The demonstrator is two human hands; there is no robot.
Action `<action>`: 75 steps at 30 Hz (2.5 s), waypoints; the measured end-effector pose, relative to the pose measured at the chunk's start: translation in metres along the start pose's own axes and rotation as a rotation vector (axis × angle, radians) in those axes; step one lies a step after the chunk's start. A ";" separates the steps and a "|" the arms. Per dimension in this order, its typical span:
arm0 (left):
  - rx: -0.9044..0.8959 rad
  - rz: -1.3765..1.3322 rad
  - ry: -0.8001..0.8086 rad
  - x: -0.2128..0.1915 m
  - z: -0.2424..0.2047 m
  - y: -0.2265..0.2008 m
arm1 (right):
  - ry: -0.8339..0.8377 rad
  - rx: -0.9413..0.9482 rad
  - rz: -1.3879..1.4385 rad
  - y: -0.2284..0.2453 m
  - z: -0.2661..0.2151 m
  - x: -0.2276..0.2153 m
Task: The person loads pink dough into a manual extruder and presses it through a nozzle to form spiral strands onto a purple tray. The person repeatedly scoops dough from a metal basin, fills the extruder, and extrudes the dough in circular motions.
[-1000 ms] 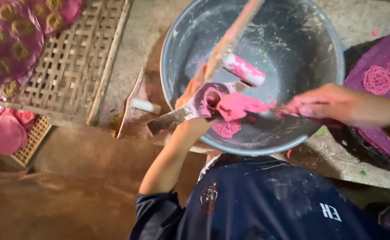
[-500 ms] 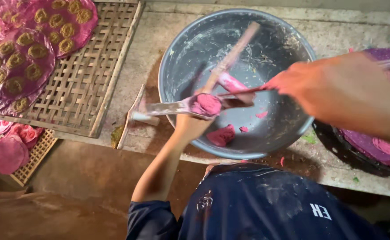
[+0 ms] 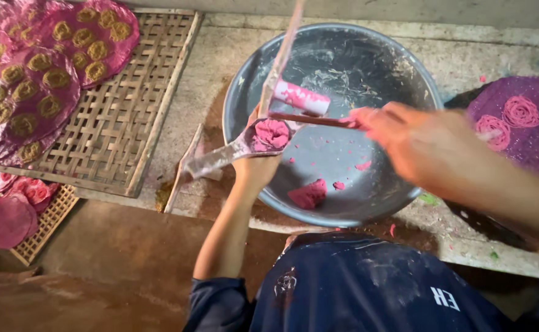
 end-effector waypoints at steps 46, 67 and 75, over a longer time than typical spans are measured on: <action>-0.027 0.278 0.884 0.305 -0.118 -0.099 | -0.962 -0.595 0.450 -0.112 -0.253 -0.024; -0.010 -0.657 1.226 0.548 -0.086 -0.128 | 0.025 0.030 1.979 -0.320 -0.408 0.178; -0.331 -1.638 0.830 0.596 -0.019 -0.038 | 0.266 0.555 1.640 -0.369 -0.412 0.240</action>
Point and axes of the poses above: each hand's wrist, its own z-axis towards the middle knuckle, its own x-axis out of the palm, y = z × x, the point moved 10 cm from there along z, towards the middle knuckle, and after that the axes turned 10 degrees about -x, right-handed, at the moved point
